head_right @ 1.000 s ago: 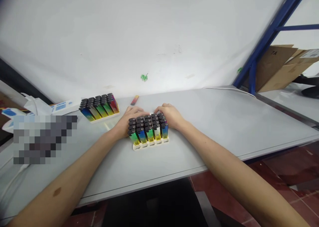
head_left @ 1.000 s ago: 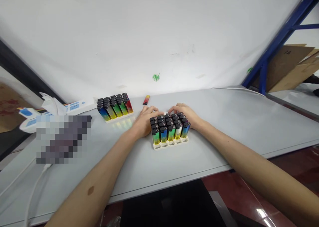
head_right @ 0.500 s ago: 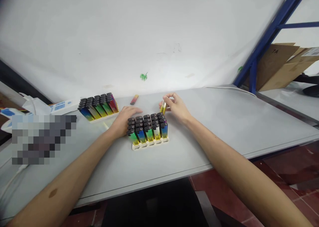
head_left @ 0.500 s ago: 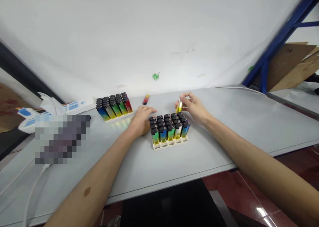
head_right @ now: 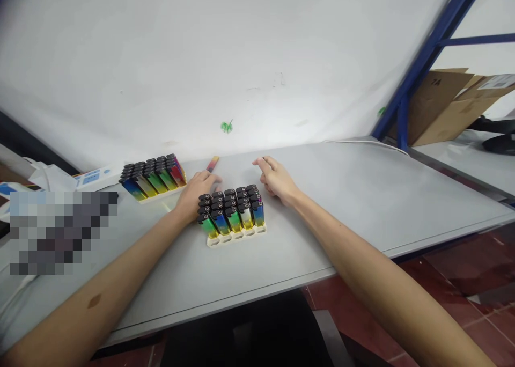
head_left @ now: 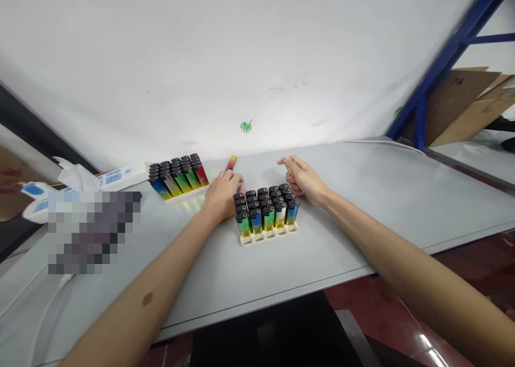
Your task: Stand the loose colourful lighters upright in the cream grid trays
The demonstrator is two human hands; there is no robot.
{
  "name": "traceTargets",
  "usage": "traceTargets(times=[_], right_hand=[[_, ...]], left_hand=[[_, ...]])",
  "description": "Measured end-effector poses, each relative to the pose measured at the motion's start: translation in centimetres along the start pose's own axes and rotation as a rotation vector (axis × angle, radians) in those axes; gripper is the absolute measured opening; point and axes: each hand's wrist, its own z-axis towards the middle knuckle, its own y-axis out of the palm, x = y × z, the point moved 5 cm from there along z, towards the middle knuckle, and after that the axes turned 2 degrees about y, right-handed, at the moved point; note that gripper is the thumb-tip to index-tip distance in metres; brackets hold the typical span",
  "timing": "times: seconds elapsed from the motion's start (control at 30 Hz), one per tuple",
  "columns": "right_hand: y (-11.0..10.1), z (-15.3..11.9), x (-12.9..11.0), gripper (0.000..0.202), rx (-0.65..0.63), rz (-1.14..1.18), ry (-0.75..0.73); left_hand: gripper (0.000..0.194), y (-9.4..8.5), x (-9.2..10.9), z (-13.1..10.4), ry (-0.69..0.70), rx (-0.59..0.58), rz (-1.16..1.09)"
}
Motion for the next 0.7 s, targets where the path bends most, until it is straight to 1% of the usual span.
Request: traceTargets(times=[0.07, 0.13, 0.2, 0.23, 0.27, 0.33, 0.4, 0.6, 0.7], right_hand=[[0.2, -0.1, 0.1, 0.045, -0.006, 0.039, 0.030], [0.2, -0.2, 0.1, 0.055, 0.009, 0.067, 0.071], [0.1, -0.2, 0.1, 0.056, 0.033, 0.087, 0.102], [0.1, -0.3, 0.1, 0.054, 0.039, 0.093, 0.111], [0.0, -0.4, 0.0, 0.052, 0.044, 0.097, 0.114], [-0.1, -0.5, -0.2, 0.049, 0.050, 0.101, 0.106], [-0.2, -0.6, -0.5, 0.048, 0.059, 0.104, 0.085], [-0.6, -0.7, -0.6, 0.053, 0.078, 0.116, 0.058], [-0.5, -0.7, -0.6, 0.057, 0.069, 0.110, 0.060]], left_hand=[[0.035, 0.0, -0.3, 0.9, -0.035, 0.032, 0.020], [0.045, 0.0, -0.8, 1.8, -0.093, 0.066, 0.027], [0.057, 0.1, -1.3, 2.6, -0.164, 0.076, 0.025], [0.059, 0.3, -1.5, 2.8, -0.189, 0.066, 0.027], [0.057, 0.4, -1.6, 3.0, -0.203, 0.052, 0.033], [0.048, 0.6, -1.5, 3.0, -0.202, 0.033, 0.050], [0.039, 0.5, -1.1, 2.6, -0.182, 0.039, 0.067], [0.019, -0.6, 0.5, 0.5, -0.124, 0.057, 0.098], [0.017, -1.0, 0.8, -0.6, -0.102, 0.054, 0.098]])
